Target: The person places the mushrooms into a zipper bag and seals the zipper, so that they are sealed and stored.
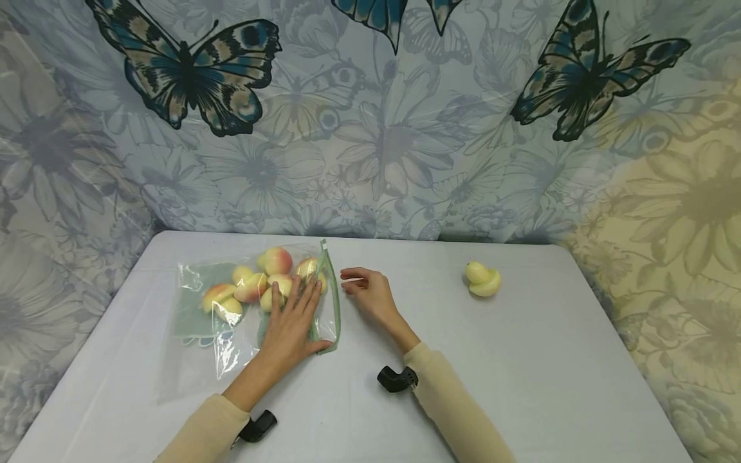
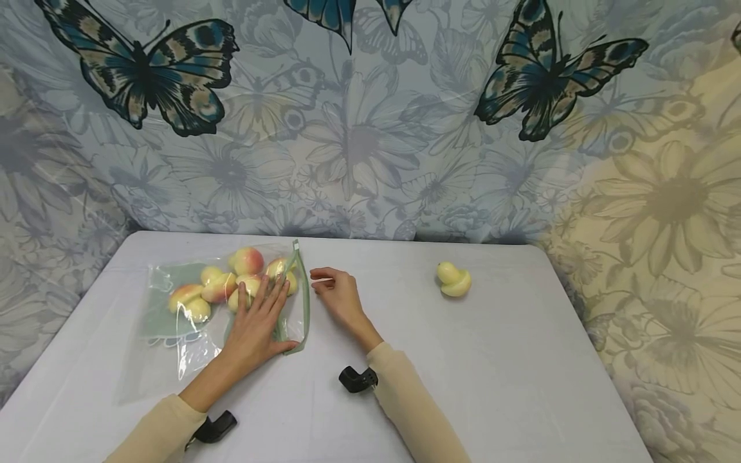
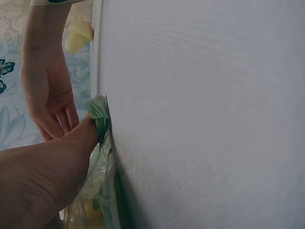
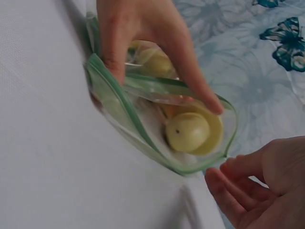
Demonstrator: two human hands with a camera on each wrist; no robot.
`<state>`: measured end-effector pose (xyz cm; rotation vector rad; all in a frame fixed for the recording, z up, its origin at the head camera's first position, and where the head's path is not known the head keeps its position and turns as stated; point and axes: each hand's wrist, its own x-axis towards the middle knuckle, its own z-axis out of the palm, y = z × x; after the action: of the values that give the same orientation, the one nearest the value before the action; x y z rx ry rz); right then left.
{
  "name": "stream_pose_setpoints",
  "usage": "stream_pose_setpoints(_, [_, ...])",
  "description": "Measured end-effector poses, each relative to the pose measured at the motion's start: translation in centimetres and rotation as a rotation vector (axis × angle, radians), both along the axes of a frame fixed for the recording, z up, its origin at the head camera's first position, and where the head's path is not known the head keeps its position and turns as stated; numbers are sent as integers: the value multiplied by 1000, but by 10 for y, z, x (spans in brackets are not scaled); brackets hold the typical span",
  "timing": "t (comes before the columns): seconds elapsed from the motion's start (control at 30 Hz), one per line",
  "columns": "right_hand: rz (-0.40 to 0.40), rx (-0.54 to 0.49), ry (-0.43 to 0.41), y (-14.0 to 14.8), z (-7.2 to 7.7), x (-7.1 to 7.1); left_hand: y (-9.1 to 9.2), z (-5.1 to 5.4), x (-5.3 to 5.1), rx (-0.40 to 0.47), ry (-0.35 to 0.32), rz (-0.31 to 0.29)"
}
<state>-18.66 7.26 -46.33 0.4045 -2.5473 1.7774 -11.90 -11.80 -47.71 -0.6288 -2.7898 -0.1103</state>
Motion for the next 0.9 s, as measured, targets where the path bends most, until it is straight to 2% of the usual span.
stream_pose_setpoints(0.23, [-50,68,28,18,13,-3,-1,0,0,14,-16,2])
stream_pose_setpoints(0.43, [-78,126,36,45,28,-10,-1,-1,0,39,-29,-1])
stream_pose_setpoints(0.7, [-138,198,98,85,43,-16,0,-3,-1,43,-21,-1])
stream_pose_setpoints(0.9, [-171,312,160,108,52,-15,0,-4,-1,38,-24,1])
